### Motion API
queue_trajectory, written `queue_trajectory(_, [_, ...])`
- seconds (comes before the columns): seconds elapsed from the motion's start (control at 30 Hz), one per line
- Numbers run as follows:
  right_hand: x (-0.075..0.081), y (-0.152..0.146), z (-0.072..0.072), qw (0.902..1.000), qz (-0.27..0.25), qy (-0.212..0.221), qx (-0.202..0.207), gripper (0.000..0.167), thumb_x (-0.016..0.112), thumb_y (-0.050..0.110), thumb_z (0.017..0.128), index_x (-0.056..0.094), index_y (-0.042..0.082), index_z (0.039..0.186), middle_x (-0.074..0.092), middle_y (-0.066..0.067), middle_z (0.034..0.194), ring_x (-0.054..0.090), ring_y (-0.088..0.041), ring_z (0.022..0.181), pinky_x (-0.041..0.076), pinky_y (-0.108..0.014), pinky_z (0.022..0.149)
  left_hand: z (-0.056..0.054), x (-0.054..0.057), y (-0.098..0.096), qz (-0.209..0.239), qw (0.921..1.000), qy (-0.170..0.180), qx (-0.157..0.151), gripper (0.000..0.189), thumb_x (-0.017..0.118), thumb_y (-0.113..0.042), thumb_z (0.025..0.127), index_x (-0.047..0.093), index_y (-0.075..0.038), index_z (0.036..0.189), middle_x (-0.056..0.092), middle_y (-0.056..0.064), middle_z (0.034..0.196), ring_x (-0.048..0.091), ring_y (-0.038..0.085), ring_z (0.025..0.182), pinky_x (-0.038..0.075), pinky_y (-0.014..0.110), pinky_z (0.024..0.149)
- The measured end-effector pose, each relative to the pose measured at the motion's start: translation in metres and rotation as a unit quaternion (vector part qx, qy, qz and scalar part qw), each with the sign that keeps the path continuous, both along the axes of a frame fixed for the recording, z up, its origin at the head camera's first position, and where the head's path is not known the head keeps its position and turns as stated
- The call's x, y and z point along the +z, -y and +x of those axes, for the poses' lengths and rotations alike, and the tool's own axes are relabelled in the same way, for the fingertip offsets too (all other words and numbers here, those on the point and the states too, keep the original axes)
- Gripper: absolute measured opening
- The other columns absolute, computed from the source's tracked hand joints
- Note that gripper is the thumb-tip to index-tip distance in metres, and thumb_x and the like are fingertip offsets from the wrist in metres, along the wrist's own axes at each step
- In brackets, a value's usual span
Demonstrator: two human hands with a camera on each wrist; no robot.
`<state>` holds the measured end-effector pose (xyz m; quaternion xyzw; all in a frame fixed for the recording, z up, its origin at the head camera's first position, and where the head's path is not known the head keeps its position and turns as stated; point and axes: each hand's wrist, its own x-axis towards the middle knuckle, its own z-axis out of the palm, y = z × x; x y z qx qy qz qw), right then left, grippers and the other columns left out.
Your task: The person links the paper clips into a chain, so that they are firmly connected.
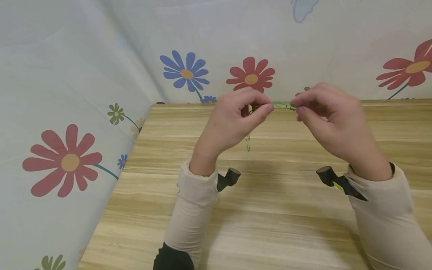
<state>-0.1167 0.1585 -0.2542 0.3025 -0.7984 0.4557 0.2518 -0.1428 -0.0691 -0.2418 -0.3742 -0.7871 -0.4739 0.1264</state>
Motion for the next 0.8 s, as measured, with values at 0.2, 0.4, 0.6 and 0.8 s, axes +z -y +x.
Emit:
queue_trajectory(0.2, [0.002,-0.001,0.0,0.9976,0.052,-0.027,-0.036,0.016,0.066,-0.013,0.089,0.071,-0.006,0.102,0.064,-0.006,0.09,0.052,-0.006,0.079,0.044,-0.014,0.076,0.0,0.0,0.0,-0.021,0.9996,0.016,0.002,0.008,0.07,-0.011,0.096,0.074,-0.004,0.098,0.058,-0.001,0.082,0.045,0.013,0.065,0.038,0.028,0.06])
queue_trajectory(0.4, [0.004,-0.009,0.003,0.9983,0.02,0.037,-0.04,0.007,0.063,-0.005,0.094,0.065,-0.005,0.101,0.063,-0.002,0.088,0.058,-0.008,0.074,0.046,-0.016,0.069,-0.001,0.0,0.002,-0.043,0.9981,0.042,-0.011,0.008,0.07,-0.008,0.096,0.074,-0.005,0.102,0.062,-0.002,0.085,0.049,0.013,0.067,0.039,0.028,0.06])
queue_trajectory(0.6, [0.01,-0.021,0.003,0.9947,-0.093,0.045,0.002,0.013,0.058,-0.002,0.097,0.059,-0.015,0.097,0.062,-0.011,0.084,0.065,-0.015,0.072,0.05,-0.022,0.069,-0.005,-0.002,0.002,-0.079,0.9941,0.073,-0.019,0.01,0.069,-0.01,0.096,0.074,-0.007,0.105,0.065,-0.003,0.086,0.054,0.01,0.074,0.041,0.027,0.061])
queue_trajectory(0.8, [0.01,-0.034,-0.003,0.9559,-0.278,0.02,0.093,0.015,0.059,-0.009,0.093,0.055,-0.024,0.094,0.06,-0.02,0.083,0.066,-0.023,0.067,0.057,-0.028,0.071,-0.008,-0.004,0.002,-0.073,0.991,0.108,-0.029,0.012,0.07,-0.01,0.096,0.074,-0.005,0.106,0.067,-0.002,0.088,0.056,0.013,0.076,0.042,0.027,0.062])
